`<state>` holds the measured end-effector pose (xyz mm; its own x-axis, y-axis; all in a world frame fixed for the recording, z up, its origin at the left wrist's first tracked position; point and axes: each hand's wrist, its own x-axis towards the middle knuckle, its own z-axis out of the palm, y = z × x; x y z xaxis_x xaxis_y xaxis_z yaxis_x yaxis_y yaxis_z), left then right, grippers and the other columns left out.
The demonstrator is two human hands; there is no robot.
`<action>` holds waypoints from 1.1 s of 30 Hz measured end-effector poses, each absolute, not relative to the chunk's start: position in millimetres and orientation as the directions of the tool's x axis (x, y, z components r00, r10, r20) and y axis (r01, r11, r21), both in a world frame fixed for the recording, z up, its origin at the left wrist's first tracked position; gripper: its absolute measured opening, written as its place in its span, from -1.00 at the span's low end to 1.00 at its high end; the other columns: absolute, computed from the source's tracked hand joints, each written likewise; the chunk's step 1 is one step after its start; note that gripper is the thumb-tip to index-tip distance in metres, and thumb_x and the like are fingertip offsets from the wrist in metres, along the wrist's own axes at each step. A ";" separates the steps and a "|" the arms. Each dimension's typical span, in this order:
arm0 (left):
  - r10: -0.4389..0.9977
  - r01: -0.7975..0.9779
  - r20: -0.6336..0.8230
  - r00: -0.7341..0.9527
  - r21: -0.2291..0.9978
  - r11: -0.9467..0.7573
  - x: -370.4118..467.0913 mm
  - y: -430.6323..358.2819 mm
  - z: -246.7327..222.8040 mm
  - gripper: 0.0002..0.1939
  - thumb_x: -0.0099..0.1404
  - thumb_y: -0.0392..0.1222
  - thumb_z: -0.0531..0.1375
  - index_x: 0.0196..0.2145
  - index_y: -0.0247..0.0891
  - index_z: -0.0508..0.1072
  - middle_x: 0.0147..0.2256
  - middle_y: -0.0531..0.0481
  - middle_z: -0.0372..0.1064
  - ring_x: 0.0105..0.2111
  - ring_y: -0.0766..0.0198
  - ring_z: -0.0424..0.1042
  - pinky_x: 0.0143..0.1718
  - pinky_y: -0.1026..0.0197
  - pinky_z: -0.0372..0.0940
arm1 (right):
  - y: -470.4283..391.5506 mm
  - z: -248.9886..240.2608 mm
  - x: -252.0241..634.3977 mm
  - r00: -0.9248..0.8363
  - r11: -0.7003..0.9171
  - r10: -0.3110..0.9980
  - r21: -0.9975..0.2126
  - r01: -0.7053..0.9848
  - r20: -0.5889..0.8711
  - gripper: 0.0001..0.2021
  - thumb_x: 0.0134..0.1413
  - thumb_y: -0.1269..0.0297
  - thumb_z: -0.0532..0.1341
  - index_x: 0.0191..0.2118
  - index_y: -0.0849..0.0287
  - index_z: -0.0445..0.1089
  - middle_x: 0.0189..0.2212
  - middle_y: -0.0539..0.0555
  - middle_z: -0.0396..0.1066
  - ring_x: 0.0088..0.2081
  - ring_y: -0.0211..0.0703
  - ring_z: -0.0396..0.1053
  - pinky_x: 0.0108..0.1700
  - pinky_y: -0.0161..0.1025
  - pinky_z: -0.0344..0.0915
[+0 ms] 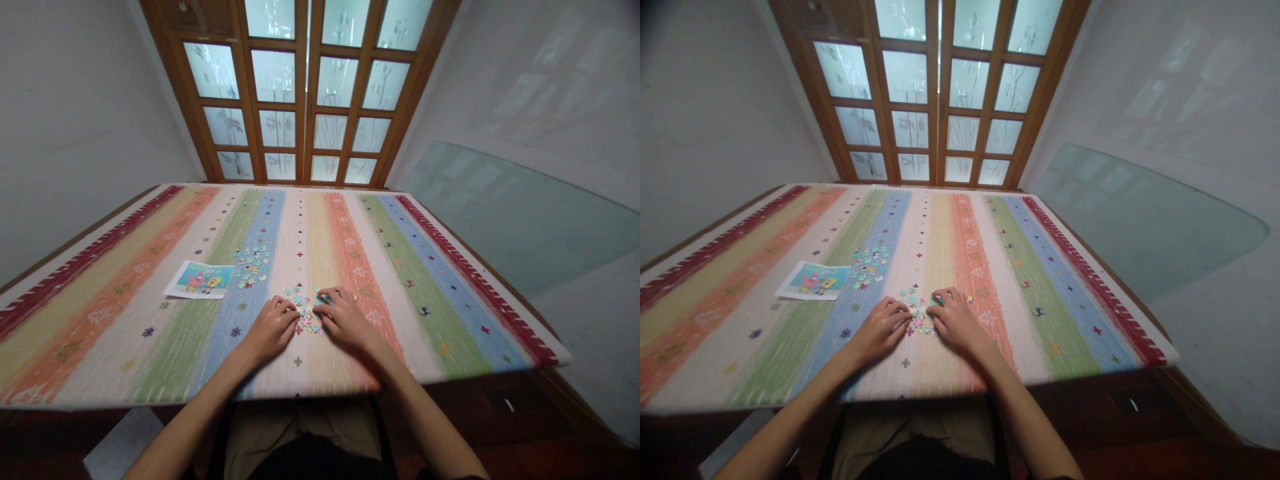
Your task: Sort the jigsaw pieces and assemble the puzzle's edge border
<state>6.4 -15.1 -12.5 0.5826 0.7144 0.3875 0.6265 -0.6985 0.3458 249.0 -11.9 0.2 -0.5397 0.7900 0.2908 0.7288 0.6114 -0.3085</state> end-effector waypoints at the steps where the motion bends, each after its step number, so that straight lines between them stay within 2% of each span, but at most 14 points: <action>1: 0.709 0.623 0.395 0.584 0.343 -0.703 5.8 -16.0 -12.4 -0.81 0.45 -0.31 0.14 -0.14 -0.23 0.57 -0.16 -0.13 0.50 -0.10 0.04 0.34 -0.02 -0.01 0.33 | -11.8 0.5 249.3 -0.537 0.609 0.792 -0.312 0.729 0.291 -0.77 0.25 0.48 0.22 -0.11 0.11 0.60 0.06 0.23 0.41 0.11 0.15 0.21 0.13 0.10 0.25; 10: 0.710 0.638 0.424 0.562 0.323 -0.698 -0.3 -14.7 -10.7 -0.88 0.40 -0.26 0.22 -0.32 -0.21 0.54 -0.24 -0.09 0.50 -0.15 0.06 0.35 -0.08 -0.01 0.33 | -10.2 -1.1 243.7 -0.544 0.632 0.772 -0.308 0.711 0.328 -0.81 0.30 0.42 0.22 -0.13 0.06 0.59 0.03 0.20 0.42 0.08 0.13 0.22 0.09 0.07 0.23; 20: 0.745 0.660 0.387 0.544 0.351 -0.664 5.9 -3.1 -8.2 -0.89 0.41 -0.23 0.22 -0.19 -0.27 0.56 -0.21 -0.12 0.48 -0.12 0.02 0.35 -0.04 -0.04 0.34 | -9.9 1.1 244.4 -0.539 0.624 0.780 -0.339 0.704 0.317 -0.83 0.31 0.42 0.21 -0.12 0.13 0.57 0.00 0.22 0.43 0.08 0.12 0.23 0.11 0.07 0.23; 25: 0.775 0.704 0.334 0.536 0.330 -0.629 14.4 4.3 -8.8 -0.88 0.41 -0.25 0.21 -0.25 -0.27 0.57 -0.18 -0.15 0.45 -0.11 0.01 0.35 -0.02 -0.04 0.34 | -8.5 2.5 238.5 -0.532 0.615 0.787 -0.325 0.719 0.312 -0.83 0.31 0.40 0.23 -0.09 0.13 0.57 0.02 0.23 0.43 0.09 0.14 0.23 0.13 0.11 0.22; 33: 0.807 0.683 0.388 0.446 0.436 -0.587 18.0 2.7 -6.0 -0.93 0.35 -0.34 0.22 -0.31 -0.23 0.48 -0.25 -0.07 0.43 -0.15 0.07 0.36 -0.04 0.02 0.34 | -4.8 0.0 237.3 -0.511 0.588 0.806 -0.311 0.746 0.298 -0.90 0.28 0.40 0.27 -0.18 0.18 0.57 0.01 0.25 0.44 0.08 0.15 0.26 0.11 0.10 0.24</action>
<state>18.0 2.7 -6.0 0.4457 0.8069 0.3877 0.6828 -0.5865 0.4356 237.3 -4.8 0.0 -0.5111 0.8060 0.2984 0.7464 0.5884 -0.3108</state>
